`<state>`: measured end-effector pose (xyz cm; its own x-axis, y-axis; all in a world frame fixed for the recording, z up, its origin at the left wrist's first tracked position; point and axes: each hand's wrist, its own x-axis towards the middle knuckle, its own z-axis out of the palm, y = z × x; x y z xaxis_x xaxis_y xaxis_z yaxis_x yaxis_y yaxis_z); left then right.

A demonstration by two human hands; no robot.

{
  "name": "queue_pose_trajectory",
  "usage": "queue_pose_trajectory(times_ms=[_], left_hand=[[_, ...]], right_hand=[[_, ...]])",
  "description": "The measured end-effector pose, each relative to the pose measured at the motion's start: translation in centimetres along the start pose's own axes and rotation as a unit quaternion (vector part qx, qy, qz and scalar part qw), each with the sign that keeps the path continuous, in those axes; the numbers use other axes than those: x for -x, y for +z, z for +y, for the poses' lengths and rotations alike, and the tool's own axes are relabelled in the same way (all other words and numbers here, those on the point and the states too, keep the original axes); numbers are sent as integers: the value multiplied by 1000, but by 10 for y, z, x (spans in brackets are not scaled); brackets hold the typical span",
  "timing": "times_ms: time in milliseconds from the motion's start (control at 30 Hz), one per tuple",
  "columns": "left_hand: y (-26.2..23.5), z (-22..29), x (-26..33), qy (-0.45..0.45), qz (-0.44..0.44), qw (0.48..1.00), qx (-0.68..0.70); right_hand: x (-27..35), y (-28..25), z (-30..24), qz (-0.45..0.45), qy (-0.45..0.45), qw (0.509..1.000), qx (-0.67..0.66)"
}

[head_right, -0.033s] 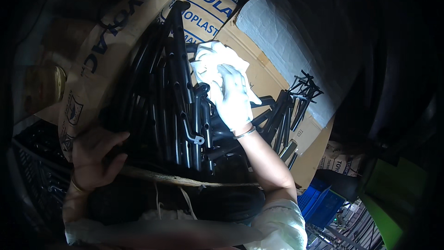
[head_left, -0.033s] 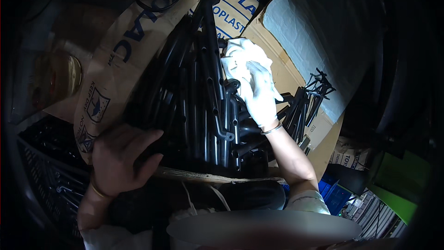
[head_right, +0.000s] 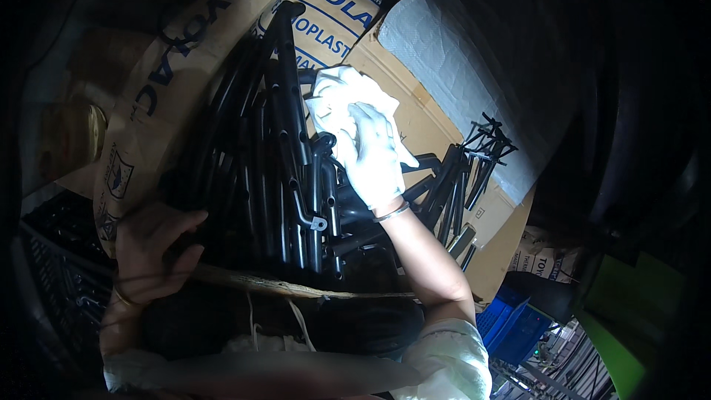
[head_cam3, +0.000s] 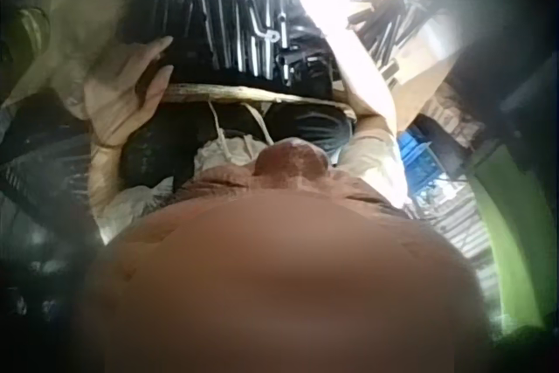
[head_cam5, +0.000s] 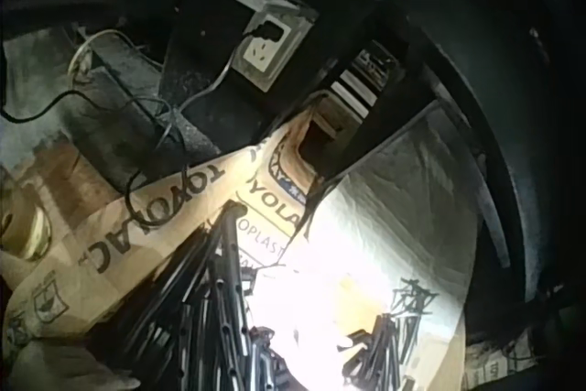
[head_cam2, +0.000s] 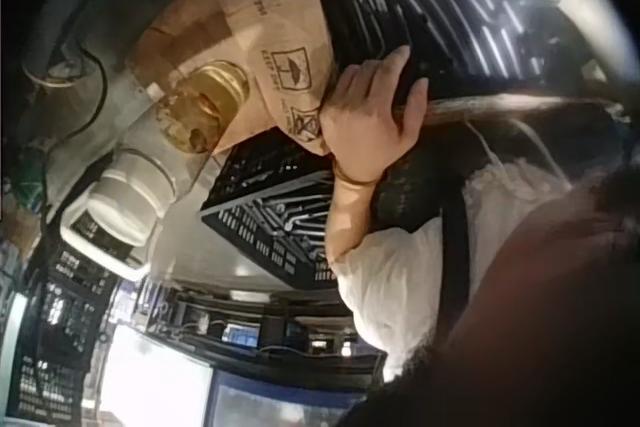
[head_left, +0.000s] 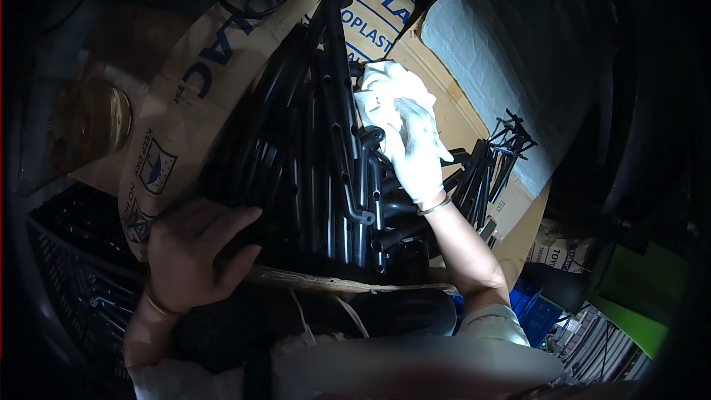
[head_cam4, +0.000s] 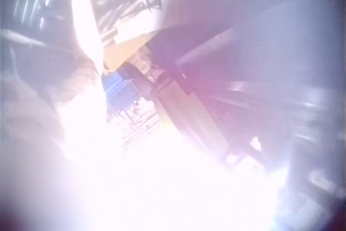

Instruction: The person is wiping down black metal fixtures or components with a white cloth, organizing them in a box, and adjusting packing materials.

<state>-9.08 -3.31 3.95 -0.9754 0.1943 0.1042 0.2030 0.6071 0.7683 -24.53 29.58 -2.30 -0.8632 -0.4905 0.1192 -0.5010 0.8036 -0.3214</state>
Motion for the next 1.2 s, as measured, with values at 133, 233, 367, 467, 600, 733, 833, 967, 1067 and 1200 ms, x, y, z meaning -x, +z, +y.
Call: queue_pose_trajectory(times_ms=[133, 233, 367, 467, 600, 733, 833, 967, 1067, 1200], left_hand=[[-3, 6, 3, -30, 8, 999, 43], [-5, 19, 6, -35, 2, 998, 51], [-6, 59, -12, -45, -46, 998, -22], [22, 76, -40, 37, 5, 999, -19], [52, 77, -125, 74, -90, 973, -201], [135, -9, -235, 8, 107, 942, -319], [127, -60, -242, 12, 177, 951, -255], [131, -65, -238, 28, 235, 936, -259], [135, -70, -237, -8, 218, 943, -251], [135, -66, -239, -18, 209, 947, -243]], right_hand=[[1, 2, 0, 10, -10, 1000, 20], [3, 4, -1, 6, -11, 1000, 16], [6, 2, -2, -2, -4, 1000, 31], [3, 6, 6, 16, -31, 998, 59], [8, 23, 22, -76, 24, 996, -25], [-14, -9, 15, -22, -37, 998, -34], [-30, -22, 24, -16, 20, 990, -138], [-66, -15, 42, 45, 76, 981, -171], [-102, -9, 45, 98, 15, 993, -67], [-131, -6, 43, 91, 62, 992, -67]])
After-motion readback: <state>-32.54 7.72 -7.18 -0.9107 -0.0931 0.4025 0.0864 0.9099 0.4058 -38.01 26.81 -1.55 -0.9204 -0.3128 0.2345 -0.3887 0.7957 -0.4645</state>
